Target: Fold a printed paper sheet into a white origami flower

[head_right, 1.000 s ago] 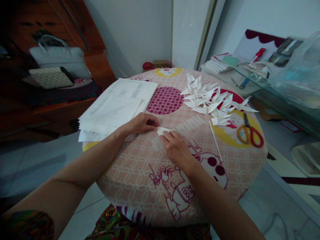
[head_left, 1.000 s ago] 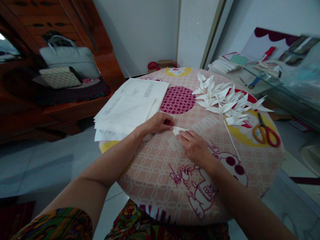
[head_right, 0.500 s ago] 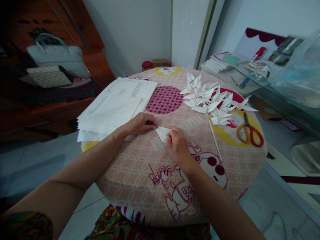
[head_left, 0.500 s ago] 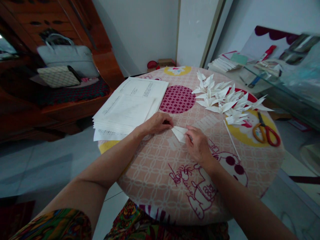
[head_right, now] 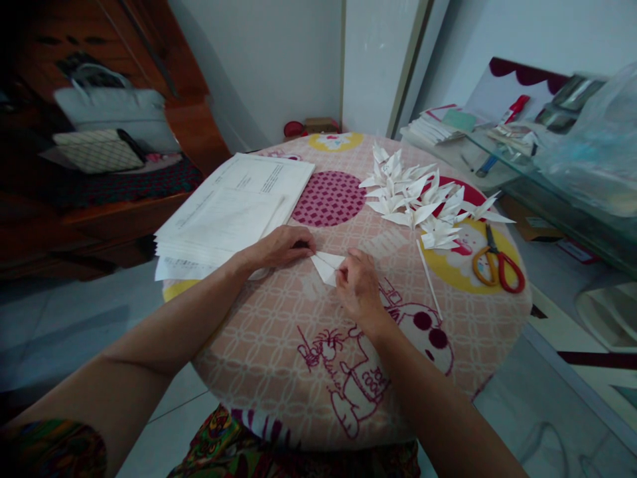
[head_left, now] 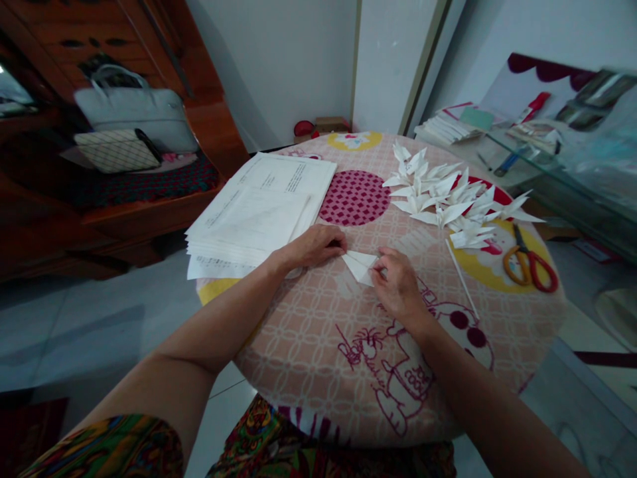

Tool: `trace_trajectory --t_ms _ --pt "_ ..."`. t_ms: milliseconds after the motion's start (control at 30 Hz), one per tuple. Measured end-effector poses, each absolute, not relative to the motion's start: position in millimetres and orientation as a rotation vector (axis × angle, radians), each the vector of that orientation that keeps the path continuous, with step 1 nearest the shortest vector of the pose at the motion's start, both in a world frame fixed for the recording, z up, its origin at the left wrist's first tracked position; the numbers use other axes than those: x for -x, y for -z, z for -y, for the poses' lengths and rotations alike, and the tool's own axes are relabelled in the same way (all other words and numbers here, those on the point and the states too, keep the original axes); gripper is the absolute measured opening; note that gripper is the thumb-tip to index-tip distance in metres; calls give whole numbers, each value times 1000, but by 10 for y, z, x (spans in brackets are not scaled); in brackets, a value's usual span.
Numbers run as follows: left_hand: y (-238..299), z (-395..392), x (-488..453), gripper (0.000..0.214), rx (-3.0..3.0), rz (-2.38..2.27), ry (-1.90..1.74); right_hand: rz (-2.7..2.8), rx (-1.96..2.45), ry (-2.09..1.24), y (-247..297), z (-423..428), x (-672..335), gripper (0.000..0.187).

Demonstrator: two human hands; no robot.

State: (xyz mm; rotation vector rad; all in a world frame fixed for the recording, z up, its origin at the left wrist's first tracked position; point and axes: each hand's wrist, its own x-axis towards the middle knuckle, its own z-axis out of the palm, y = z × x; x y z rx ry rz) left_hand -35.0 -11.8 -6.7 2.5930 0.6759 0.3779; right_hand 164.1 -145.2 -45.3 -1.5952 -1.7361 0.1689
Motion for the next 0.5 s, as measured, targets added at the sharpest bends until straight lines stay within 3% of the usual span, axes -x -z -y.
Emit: trace_trajectory --t_ms 500 --pt "46 146 256 12 -2746 -749 -208 1794 1671 -145 453 1494 -1575 11"
